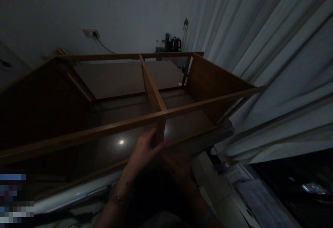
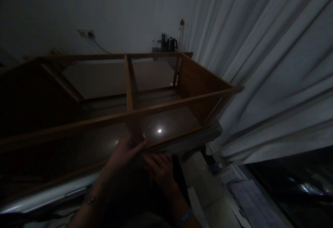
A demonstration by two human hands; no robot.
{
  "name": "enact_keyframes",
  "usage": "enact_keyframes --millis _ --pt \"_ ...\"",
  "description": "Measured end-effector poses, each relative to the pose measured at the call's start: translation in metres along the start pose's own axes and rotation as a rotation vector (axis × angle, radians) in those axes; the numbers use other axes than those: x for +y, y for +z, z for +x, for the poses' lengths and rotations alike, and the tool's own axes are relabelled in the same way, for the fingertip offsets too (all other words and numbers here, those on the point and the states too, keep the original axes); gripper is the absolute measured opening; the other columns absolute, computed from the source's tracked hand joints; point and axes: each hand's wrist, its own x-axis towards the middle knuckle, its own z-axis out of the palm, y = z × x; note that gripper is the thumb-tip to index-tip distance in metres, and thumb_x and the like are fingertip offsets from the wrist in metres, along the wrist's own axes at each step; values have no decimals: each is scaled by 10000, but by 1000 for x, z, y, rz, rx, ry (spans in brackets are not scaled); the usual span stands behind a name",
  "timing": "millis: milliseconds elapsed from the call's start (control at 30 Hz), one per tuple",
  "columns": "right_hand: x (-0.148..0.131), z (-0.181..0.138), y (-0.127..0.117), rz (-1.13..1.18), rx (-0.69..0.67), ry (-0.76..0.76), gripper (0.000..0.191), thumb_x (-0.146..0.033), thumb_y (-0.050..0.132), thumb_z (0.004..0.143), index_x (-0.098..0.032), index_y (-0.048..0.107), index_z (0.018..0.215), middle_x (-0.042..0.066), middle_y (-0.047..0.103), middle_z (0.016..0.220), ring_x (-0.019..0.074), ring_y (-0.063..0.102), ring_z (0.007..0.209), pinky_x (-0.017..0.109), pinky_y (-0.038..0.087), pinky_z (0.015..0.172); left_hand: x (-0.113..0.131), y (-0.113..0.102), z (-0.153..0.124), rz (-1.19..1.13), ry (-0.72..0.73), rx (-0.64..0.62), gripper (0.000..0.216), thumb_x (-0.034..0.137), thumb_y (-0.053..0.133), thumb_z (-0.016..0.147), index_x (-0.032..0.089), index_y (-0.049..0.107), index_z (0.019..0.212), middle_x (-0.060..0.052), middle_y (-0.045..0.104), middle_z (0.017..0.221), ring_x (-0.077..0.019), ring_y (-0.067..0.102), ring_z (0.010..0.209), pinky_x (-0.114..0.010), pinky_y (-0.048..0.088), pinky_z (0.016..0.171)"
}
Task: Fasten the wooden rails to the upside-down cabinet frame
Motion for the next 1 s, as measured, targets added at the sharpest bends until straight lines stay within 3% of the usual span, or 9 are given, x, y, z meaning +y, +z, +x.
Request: enact_keyframes --millis 100,267,500,700,833,1000 --pt "-1 0 -3 -128 47 29 310 -401 439 1025 -316 667 1217 2 766 918 187 602 807 380 360 810 -1 0 0 -3 -10 0 427 544 611 854 198 642 1104 -69 725 982 -225 678 876 -321 536 768" --pt "-7 -7 3 -181 49 58 289 -333 471 1023 -294 661 1238 6 736 824 175 576 753 365 350 759 -2 1 0 -15 -9 -5 439 546 619 849 201 636 1120 -77 723 1032 -236 683 925 -327 541 787" --pt "-7 -14 16 23 -33 -38 426 -148 422 1002 -235 492 1414 36 725 836 189 642 773 349 469 773 -1 0 0 -6 -6 -6 430 535 621 853 197 637 1118 -63 722 977 -216 682 860 -313 539 755" --pt "-7 -2 2 170 -74 -49 340 -146 429 998 -219 575 1296 36 761 869 176 672 755 331 518 749 -2 0 -1 20 0 5 396 510 621 857 197 642 1099 -59 718 937 -212 669 840 -312 535 755" --pt "-4 7 -7 240 -128 -65 265 -175 443 1000 -208 623 1191 49 770 959 168 698 856 313 538 775 -1 0 -1 35 -15 9 399 518 622 852 199 648 1090 -58 719 960 -215 669 854 -313 534 760" --pt "0 15 -20 289 -313 -55 331 -139 427 982 -202 573 1273 64 733 1134 174 662 1066 344 525 898 -2 1 -1 33 -18 7 422 532 618 851 198 645 1107 -56 715 970 -212 673 850 -309 539 750"
